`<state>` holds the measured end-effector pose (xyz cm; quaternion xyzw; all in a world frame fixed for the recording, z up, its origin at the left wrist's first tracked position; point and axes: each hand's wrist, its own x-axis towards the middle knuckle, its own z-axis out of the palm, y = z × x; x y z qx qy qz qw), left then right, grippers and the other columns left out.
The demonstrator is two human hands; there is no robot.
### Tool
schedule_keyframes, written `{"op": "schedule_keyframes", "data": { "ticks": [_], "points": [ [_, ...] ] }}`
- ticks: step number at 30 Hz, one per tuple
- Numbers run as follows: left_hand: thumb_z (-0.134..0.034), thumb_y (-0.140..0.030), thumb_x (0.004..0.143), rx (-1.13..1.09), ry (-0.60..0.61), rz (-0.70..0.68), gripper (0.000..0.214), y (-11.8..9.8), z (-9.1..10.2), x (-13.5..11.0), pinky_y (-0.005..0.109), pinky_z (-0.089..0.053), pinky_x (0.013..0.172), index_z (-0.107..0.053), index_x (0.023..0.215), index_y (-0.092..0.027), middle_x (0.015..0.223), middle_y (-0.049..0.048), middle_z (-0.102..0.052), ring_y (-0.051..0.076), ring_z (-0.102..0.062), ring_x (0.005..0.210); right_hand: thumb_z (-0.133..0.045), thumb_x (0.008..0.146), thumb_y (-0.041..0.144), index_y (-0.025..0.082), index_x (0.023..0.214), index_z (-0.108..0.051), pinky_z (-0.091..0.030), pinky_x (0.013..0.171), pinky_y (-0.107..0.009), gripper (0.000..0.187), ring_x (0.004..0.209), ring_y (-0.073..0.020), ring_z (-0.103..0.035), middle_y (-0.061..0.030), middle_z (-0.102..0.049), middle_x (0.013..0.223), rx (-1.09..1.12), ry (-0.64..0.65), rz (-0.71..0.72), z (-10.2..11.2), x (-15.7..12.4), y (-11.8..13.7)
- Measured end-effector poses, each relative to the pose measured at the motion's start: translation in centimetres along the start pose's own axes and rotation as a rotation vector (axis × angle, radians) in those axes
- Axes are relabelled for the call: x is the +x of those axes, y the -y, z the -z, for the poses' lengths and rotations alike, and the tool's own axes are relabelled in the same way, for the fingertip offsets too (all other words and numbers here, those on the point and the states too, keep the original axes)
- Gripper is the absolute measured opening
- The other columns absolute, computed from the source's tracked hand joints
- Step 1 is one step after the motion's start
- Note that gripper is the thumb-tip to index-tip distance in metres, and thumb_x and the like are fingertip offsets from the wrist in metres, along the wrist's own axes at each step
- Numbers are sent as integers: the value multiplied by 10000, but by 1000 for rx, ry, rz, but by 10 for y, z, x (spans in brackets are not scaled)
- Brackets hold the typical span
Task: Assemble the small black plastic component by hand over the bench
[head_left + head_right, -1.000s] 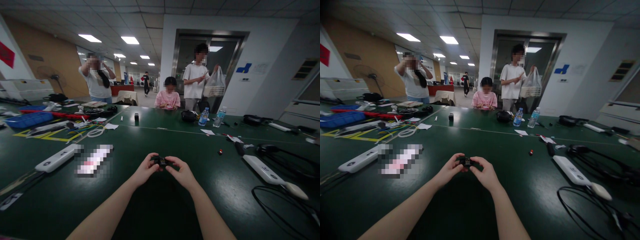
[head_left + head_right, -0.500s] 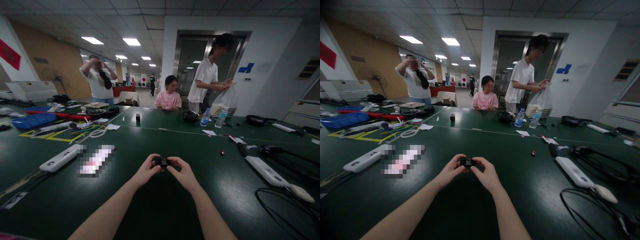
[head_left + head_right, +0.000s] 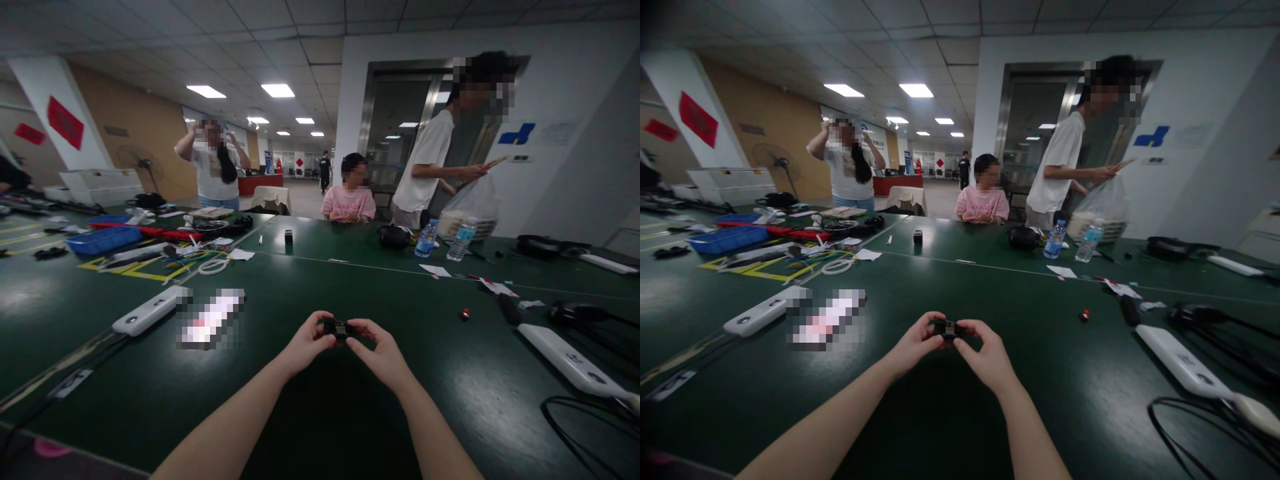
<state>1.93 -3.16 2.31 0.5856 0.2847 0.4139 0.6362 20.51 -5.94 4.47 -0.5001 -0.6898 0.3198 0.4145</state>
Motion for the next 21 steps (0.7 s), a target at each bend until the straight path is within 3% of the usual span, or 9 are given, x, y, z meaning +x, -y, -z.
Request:
{"op": "schedule_keyframes", "data": {
  "ticks": [21],
  "points": [
    [-550, -226, 781, 34, 10, 4, 475, -2, -1, -2, 376, -431, 805, -342, 1208, -202, 981, 79, -601, 190, -602, 864, -584, 735, 312, 237, 993, -601, -413, 872, -382, 270, 966, -201, -557, -25, -623, 1006, -11, -18, -47, 1, 1, -3]
  ]
}}
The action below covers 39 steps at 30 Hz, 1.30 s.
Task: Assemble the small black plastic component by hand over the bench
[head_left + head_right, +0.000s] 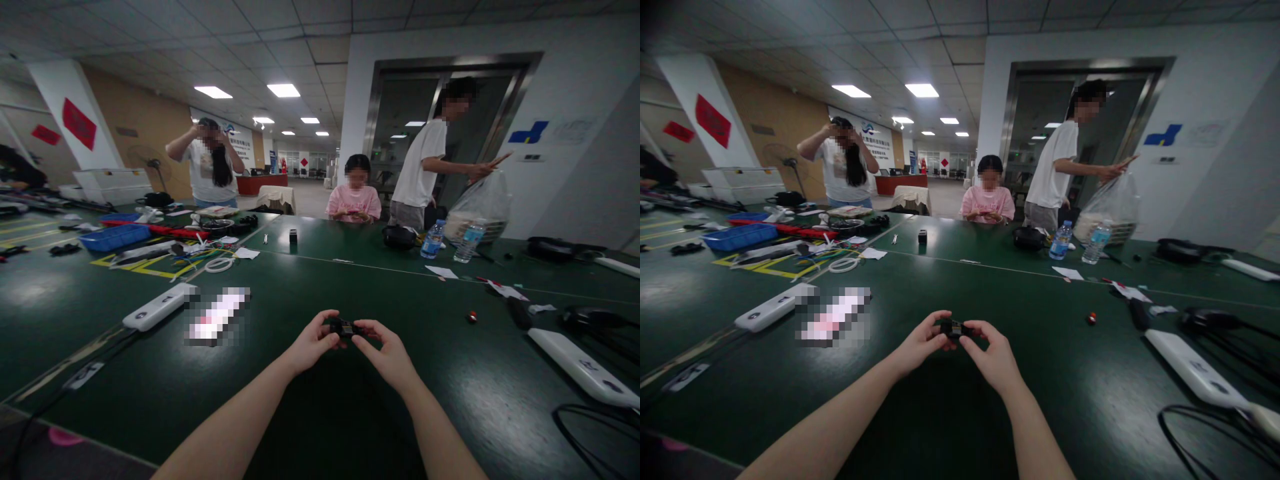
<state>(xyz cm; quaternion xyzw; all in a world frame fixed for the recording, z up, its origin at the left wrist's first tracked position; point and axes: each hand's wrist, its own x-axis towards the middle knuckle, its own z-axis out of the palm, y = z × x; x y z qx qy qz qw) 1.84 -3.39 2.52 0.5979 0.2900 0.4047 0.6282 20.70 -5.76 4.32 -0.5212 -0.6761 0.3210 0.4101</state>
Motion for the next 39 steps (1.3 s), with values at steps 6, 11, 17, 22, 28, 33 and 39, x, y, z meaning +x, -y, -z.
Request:
{"op": "schedule_keyframes", "data": {
  "ticks": [6, 11, 17, 22, 28, 33, 39],
  "points": [
    [-548, -221, 784, -1, 0, -9, 469, 1, 1, 0, 372, -432, 793, -336, 1202, -195, 992, 91, -595, 194, -603, 868, -582, 740, 307, 244, 983, -608, -418, 870, -394, 253, 963, -207, -556, -23, -624, 1005, 14, 1, 15, 0, 0, 1],
    [-554, -234, 784, -6, -5, -22, 390, 4, 2, 2, 355, -432, 767, -384, 1133, -191, 952, 81, -602, 186, -605, 845, -585, 737, 305, 244, 979, -607, -426, 858, -387, 250, 953, -203, -561, -24, -624, 1005, 7, -7, 28, -1, 0, -1],
    [-561, -242, 780, -28, 14, -32, 384, 5, 1, 3, 338, -429, 753, -383, 1116, -190, 945, 70, -602, 173, -603, 826, -595, 730, 299, 222, 958, -612, -433, 842, -375, 242, 917, -195, -574, -34, -630, 985, 17, -25, 84, -3, 2, -6],
    [-566, -257, 774, -16, -7, -45, 453, 5, 1, 2, 346, -428, 760, -354, 1170, -202, 955, 72, -607, 179, -604, 830, -586, 735, 290, 232, 956, -612, -430, 850, -377, 230, 947, -195, -563, -30, -618, 1010, 2, -22, 77, -2, 0, -3],
    [-570, -249, 771, -18, 15, -24, 389, 6, 1, 2, 330, -426, 758, -380, 1108, -210, 924, 52, -612, 169, -600, 827, -601, 721, 305, 267, 977, -613, -410, 894, -412, 259, 1085, -221, -494, -35, -529, 1172, -14, -49, 80, -2, -1, -1],
    [-581, -251, 764, -30, 31, -9, 388, 5, 0, 1, 331, -429, 763, -389, 1100, -223, 945, 48, -606, 169, -592, 846, -619, 710, 299, 268, 973, -624, -399, 921, -433, 264, 1092, -228, -492, -41, -541, 1146, 7, -41, 93, -3, -1, -2],
    [-594, -236, 756, -66, 53, -5, 404, 4, -1, 1, 340, -428, 783, -384, 1100, -216, 967, 60, -604, 170, -595, 853, -622, 711, 275, 262, 956, -628, -408, 920, -408, 246, 1047, -207, -520, -36, -559, 1103, 3, -29, 104, -5, 0, -2]
  ]
}}
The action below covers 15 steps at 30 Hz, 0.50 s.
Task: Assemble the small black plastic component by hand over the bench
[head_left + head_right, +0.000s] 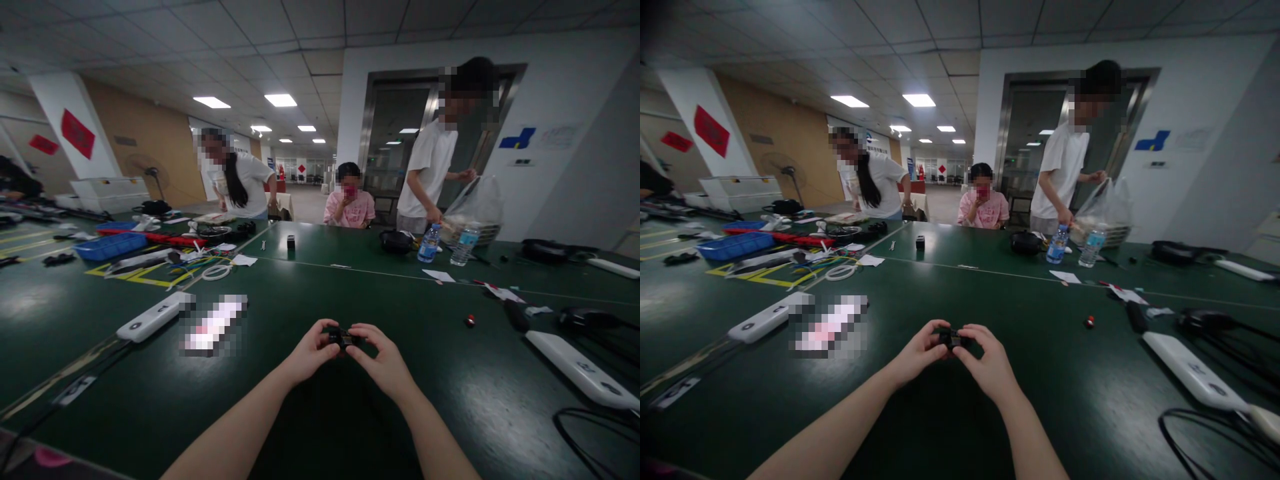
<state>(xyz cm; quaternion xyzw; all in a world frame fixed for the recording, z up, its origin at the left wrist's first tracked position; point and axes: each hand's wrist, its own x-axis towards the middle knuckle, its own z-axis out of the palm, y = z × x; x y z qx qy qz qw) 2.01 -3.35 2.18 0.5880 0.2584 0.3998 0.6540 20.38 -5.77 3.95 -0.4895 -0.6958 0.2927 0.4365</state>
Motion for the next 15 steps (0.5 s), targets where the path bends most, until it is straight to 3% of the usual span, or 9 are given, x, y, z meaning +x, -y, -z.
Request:
{"op": "schedule_keyframes", "data": {
  "ticks": [15],
  "points": [
    [-576, -254, 765, 35, -2, 4, 423, 2, 1, 0, 349, -419, 790, -382, 1139, -219, 958, 59, -604, 182, -590, 865, -622, 715, 253, 263, 928, -637, -420, 910, -401, 214, 1006, -207, -541, -28, -581, 1047, -8, 9, 10, 2, 0, 5]
  ]
}}
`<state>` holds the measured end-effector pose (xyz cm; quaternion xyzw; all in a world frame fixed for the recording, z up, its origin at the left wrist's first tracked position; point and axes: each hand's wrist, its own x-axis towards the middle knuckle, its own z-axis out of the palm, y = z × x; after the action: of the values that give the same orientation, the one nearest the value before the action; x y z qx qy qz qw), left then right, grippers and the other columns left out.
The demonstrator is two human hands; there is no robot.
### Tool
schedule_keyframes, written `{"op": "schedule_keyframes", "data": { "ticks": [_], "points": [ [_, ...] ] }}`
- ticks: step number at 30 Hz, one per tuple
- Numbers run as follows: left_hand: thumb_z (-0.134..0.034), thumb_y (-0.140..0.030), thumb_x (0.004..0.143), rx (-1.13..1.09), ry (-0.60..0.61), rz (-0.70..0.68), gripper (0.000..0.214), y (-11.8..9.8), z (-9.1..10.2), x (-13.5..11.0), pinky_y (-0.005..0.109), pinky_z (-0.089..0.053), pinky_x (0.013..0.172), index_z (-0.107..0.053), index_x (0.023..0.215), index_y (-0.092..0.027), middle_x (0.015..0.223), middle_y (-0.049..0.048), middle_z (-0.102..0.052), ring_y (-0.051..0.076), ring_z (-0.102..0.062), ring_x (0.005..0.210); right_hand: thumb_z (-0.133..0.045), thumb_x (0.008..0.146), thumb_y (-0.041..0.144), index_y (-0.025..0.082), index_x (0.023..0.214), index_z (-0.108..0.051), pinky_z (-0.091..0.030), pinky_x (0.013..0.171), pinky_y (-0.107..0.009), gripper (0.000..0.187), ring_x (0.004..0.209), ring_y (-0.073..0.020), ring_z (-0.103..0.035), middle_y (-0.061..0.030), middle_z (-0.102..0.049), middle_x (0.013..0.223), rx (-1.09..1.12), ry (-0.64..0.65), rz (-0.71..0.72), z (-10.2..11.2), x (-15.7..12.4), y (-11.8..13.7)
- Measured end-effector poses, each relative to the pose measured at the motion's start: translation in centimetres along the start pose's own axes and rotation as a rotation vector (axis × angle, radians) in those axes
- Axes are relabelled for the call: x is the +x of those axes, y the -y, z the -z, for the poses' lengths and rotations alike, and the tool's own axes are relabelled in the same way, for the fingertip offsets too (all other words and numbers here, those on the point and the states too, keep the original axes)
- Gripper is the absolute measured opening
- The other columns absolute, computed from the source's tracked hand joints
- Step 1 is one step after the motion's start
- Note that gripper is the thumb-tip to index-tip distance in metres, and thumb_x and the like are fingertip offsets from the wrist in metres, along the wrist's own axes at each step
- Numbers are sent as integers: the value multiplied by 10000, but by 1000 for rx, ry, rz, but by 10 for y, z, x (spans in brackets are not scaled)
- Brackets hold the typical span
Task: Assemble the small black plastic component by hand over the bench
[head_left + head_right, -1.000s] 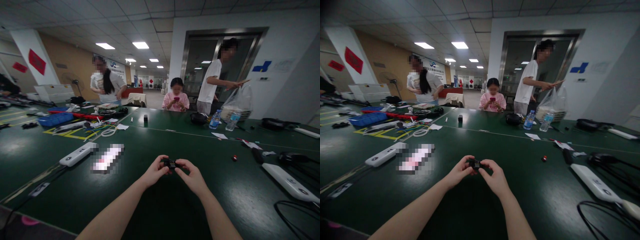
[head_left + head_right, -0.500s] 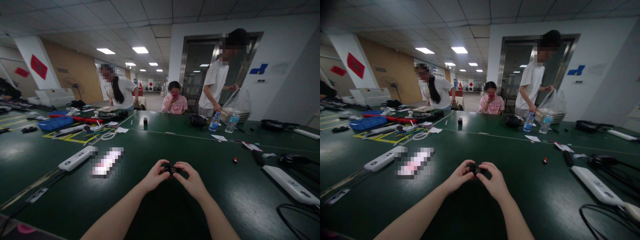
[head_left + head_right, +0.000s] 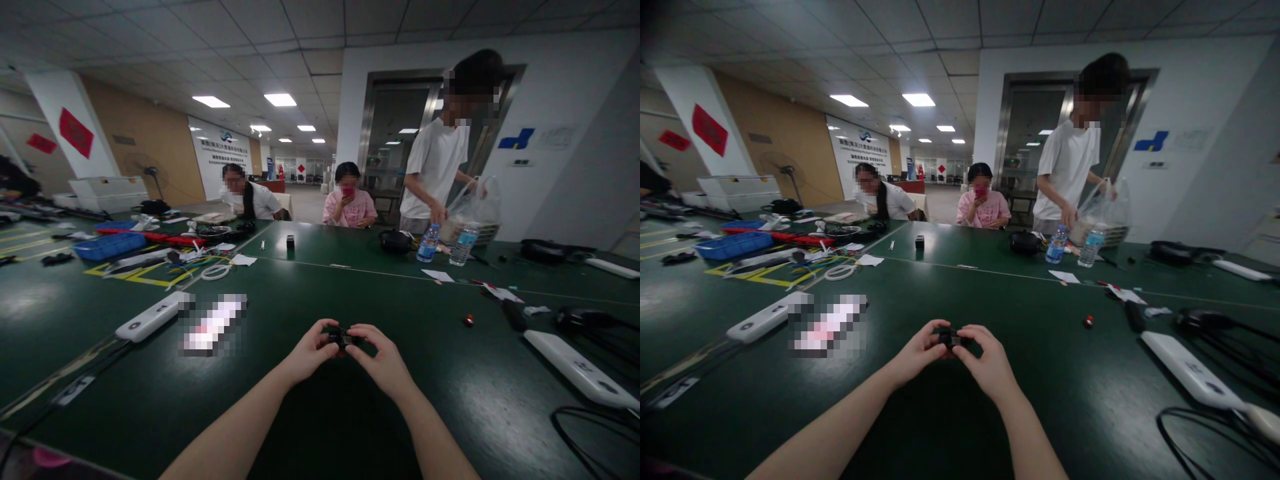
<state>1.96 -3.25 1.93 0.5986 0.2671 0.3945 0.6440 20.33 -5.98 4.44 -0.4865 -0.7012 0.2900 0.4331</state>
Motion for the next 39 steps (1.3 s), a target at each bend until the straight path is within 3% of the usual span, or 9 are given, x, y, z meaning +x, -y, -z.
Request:
{"op": "schedule_keyframes", "data": {
  "ticks": [21, 25, 31, 39],
  "points": [
    [-610, -263, 739, -22, -6, 7, 428, -2, -2, 2, 313, -403, 741, -367, 1086, -204, 900, 41, -613, 148, -587, 788, -629, 700, 247, 231, 855, -625, -403, 913, -380, 156, 1004, -197, -540, -36, -587, 1027, -19, -18, 46, -5, 0, -4],
    [-591, -259, 754, 19, -21, -11, 414, 0, 2, 2, 310, -404, 730, -361, 1094, -203, 898, 49, -614, 164, -596, 805, -613, 720, 272, 239, 896, -613, -379, 935, -387, 179, 1036, -202, -525, -35, -590, 1056, 21, -85, 32, 0, 0, -3],
    [-552, -236, 784, 38, -35, -27, 410, -1, 4, 1, 338, -412, 767, -347, 1137, -210, 956, 77, -621, 184, -605, 847, -600, 727, 294, 219, 914, -592, -425, 864, -375, 202, 926, -196, -570, -29, -624, 930, 39, -75, -41, 10, 1, -2],
    [-549, -247, 784, 36, -44, -6, 418, -8, 2, -1, 360, -407, 787, -351, 1151, -217, 976, 87, -618, 205, -605, 874, -578, 729, 290, 219, 980, -576, -423, 863, -391, 262, 931, -201, -565, -39, -620, 955, 13, -132, -48, 25, 3, -10]
  ]
}}
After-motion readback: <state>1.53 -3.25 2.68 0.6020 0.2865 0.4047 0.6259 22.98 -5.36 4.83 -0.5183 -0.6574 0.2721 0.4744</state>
